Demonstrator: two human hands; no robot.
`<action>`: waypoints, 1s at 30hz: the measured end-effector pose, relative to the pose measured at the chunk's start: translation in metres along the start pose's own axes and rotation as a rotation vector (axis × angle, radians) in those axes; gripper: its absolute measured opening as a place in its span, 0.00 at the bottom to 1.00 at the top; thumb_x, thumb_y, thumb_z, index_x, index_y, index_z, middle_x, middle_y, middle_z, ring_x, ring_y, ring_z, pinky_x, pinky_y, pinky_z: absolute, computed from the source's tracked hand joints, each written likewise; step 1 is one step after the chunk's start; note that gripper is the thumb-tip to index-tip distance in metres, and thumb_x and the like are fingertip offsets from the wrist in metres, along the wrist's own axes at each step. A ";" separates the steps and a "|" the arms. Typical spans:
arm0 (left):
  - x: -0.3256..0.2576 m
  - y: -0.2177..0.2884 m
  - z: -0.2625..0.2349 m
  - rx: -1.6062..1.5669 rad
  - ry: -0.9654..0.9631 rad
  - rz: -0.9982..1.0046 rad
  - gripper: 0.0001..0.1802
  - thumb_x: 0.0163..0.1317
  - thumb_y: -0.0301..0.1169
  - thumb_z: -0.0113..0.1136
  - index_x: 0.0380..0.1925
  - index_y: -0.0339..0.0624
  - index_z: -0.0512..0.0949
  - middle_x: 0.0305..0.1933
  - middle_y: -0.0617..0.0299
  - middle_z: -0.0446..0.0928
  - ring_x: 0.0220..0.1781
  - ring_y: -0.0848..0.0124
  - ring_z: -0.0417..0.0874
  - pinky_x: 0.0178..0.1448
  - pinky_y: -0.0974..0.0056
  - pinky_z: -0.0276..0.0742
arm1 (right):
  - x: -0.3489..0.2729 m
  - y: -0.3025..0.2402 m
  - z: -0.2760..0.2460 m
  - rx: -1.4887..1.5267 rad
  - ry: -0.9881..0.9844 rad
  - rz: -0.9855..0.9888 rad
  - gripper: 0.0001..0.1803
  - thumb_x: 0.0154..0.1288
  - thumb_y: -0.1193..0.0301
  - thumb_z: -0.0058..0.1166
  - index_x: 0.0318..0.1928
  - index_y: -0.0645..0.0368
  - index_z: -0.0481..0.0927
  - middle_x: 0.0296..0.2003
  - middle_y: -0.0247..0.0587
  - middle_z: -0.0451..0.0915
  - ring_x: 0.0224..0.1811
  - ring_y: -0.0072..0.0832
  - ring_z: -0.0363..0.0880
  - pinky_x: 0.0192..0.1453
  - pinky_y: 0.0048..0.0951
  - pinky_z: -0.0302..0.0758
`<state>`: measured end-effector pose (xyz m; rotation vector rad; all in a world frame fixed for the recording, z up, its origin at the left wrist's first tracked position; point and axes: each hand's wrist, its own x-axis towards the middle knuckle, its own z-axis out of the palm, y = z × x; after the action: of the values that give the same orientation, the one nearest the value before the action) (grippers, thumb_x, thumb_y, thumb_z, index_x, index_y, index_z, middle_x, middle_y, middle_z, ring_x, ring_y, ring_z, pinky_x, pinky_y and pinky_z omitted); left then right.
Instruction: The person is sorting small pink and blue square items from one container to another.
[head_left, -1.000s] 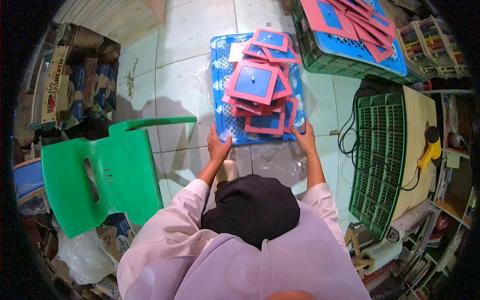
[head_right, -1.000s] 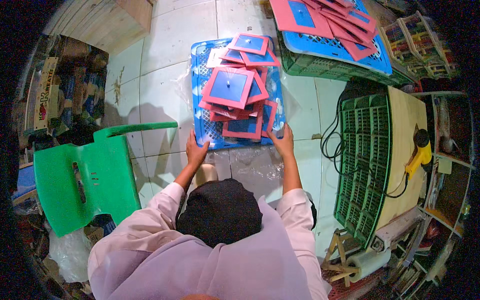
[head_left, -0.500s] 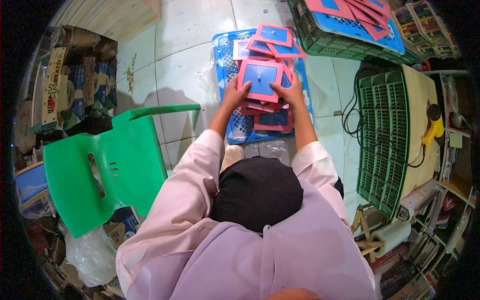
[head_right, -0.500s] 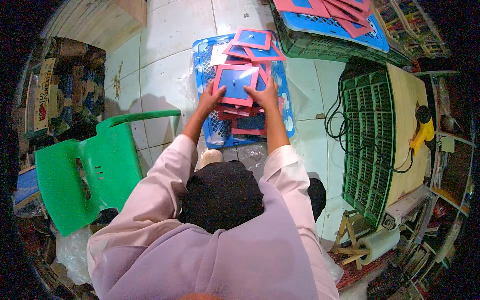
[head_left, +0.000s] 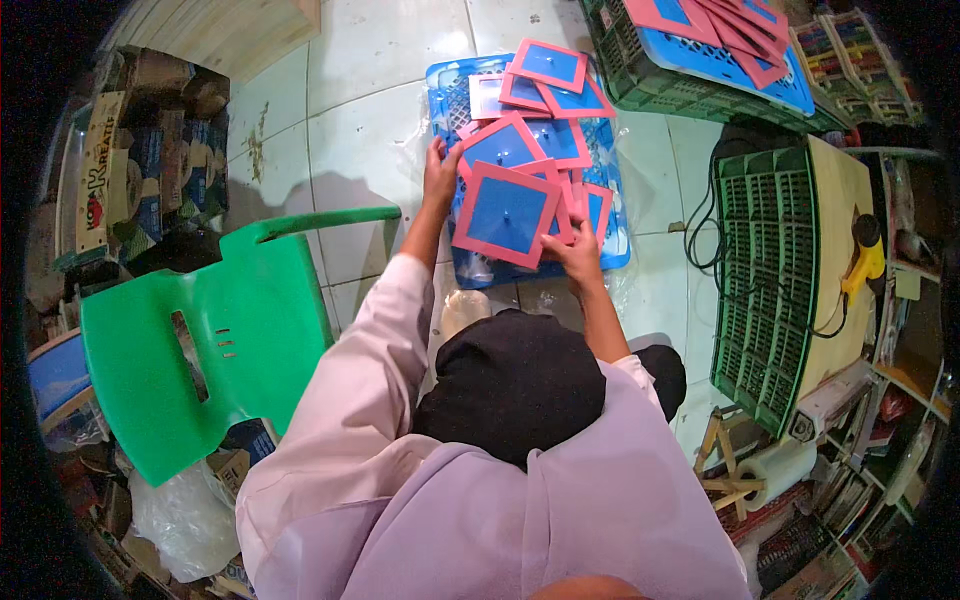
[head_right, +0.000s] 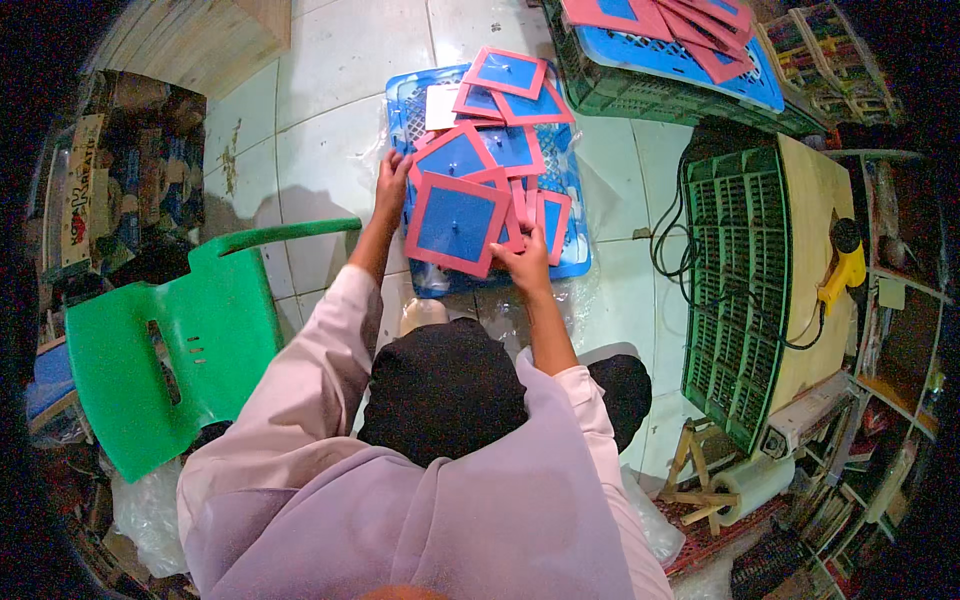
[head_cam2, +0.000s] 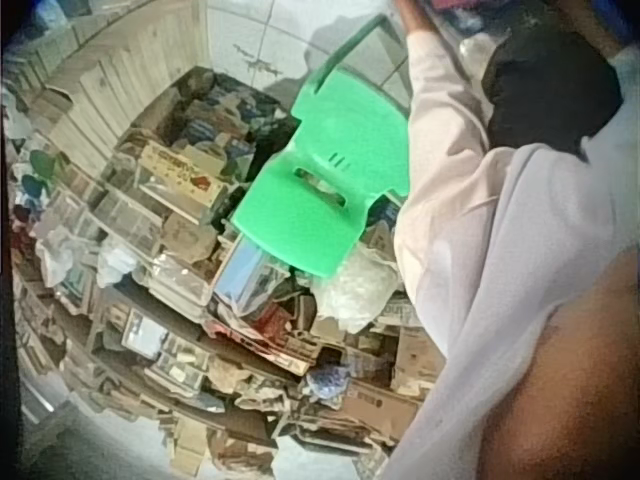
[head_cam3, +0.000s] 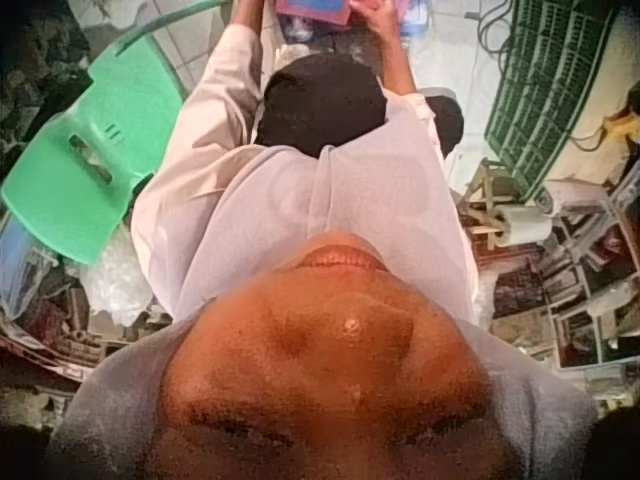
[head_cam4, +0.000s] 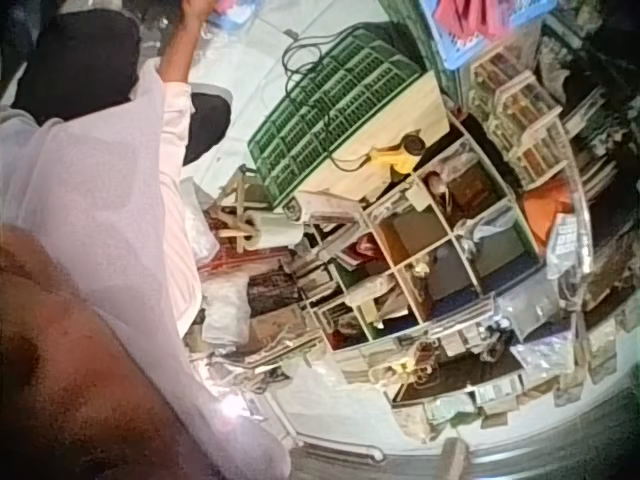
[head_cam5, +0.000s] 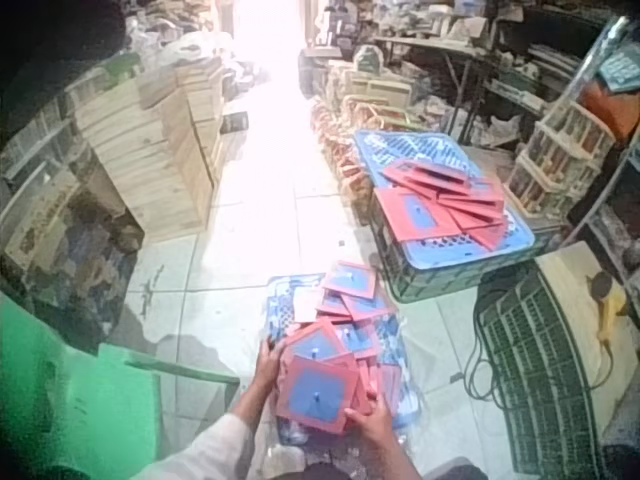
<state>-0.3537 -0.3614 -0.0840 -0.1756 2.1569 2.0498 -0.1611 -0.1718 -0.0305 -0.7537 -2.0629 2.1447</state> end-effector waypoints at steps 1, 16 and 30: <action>0.020 0.000 0.007 0.062 -0.006 0.047 0.42 0.54 0.48 0.60 0.60 0.32 0.57 0.58 0.45 0.65 0.57 0.59 0.69 0.59 0.62 0.65 | -0.002 0.004 -0.004 0.198 -0.067 0.158 0.23 0.51 0.76 0.61 0.50 0.59 0.70 0.39 0.40 0.77 0.41 0.31 0.79 0.43 0.32 0.78; 0.040 0.049 0.031 0.816 -0.191 -0.101 0.42 0.42 0.65 0.59 0.48 0.43 0.75 0.48 0.48 0.76 0.52 0.56 0.75 0.56 0.58 0.68 | 0.045 0.004 -0.091 0.471 0.254 0.401 0.13 0.61 0.74 0.49 0.47 0.57 0.70 0.26 0.32 0.76 0.20 0.21 0.73 0.21 0.21 0.73; 0.178 0.048 0.116 0.788 -0.312 -0.058 0.33 0.42 0.54 0.66 0.41 0.38 0.76 0.37 0.49 0.80 0.41 0.55 0.81 0.45 0.54 0.76 | 0.053 -0.028 -0.059 0.386 0.345 0.312 0.27 0.63 0.62 0.52 0.58 0.60 0.62 0.52 0.43 0.70 0.52 0.31 0.71 0.57 0.32 0.67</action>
<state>-0.5337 -0.2382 -0.0773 0.1669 2.4983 0.9815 -0.1918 -0.0948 -0.0182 -1.3372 -1.3830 2.2565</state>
